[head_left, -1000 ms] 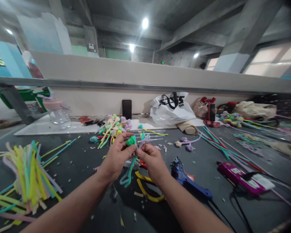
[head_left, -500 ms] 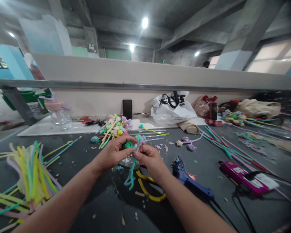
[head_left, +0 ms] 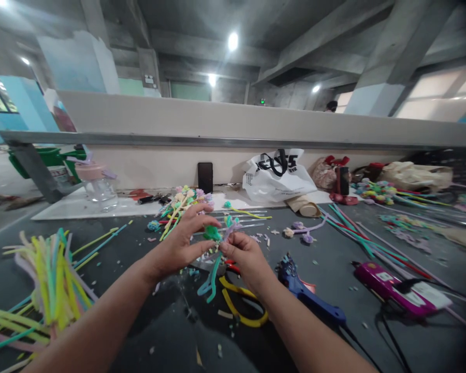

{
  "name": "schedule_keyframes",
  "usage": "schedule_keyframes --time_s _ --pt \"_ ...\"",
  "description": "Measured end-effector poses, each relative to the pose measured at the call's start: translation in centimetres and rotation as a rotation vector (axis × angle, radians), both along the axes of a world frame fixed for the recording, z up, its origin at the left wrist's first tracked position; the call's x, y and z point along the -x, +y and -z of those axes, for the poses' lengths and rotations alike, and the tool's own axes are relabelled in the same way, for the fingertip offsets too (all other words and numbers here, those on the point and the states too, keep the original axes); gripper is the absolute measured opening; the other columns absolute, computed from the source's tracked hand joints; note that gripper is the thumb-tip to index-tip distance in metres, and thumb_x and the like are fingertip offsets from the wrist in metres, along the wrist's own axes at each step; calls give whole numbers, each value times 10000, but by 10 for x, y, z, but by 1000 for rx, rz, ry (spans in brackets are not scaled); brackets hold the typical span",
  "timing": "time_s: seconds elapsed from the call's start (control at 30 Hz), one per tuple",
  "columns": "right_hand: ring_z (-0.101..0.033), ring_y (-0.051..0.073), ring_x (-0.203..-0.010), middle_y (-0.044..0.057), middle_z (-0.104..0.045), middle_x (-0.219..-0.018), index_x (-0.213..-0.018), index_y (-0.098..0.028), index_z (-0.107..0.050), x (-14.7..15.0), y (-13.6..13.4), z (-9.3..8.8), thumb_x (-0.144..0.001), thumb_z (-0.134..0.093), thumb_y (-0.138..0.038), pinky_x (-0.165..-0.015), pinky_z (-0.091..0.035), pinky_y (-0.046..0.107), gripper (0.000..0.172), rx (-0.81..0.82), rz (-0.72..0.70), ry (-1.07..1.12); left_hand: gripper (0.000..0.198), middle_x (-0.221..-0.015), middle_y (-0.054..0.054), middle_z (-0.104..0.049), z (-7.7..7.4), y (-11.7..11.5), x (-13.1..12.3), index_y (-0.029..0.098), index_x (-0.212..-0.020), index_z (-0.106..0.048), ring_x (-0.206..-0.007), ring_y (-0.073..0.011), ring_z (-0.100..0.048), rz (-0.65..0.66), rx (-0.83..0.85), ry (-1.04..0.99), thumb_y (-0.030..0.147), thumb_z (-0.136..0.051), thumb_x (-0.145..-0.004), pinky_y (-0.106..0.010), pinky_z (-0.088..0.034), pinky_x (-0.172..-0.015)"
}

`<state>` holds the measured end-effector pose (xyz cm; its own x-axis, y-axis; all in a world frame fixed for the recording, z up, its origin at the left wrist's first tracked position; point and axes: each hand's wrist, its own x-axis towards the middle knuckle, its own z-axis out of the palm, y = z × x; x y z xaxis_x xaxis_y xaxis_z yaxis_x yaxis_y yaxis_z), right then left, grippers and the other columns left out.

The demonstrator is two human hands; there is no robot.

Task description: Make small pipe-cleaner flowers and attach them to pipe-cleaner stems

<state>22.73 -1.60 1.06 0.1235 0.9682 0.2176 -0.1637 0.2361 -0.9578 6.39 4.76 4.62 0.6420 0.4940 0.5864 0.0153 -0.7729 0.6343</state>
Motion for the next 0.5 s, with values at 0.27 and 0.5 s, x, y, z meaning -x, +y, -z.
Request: schedule_keyframes --time_s 0.27,0.5 --pt "-318 82 -494 -65 -418 -491 -520 -174 -513 -3 5 2 -582 -743 -324 -499 -251 222 282 6 64 62 363 -1316 -66 -364 -1 -12 -9 260 -1089 -548 -1169 -238 -403 -109 53 -170 178 -614 -741 -372 -329 -996" --pt "-400 95 -551 -57 -482 -532 -581 -170 -541 -14 8 -1 -623 -724 -275 -577 -311 226 215 -54 115 135 185 -903 -55 -596 14 -13 -32 152 -920 -553 -884 -187 -551 5 618 -102 266 -581 -778 -319 -412 -817"
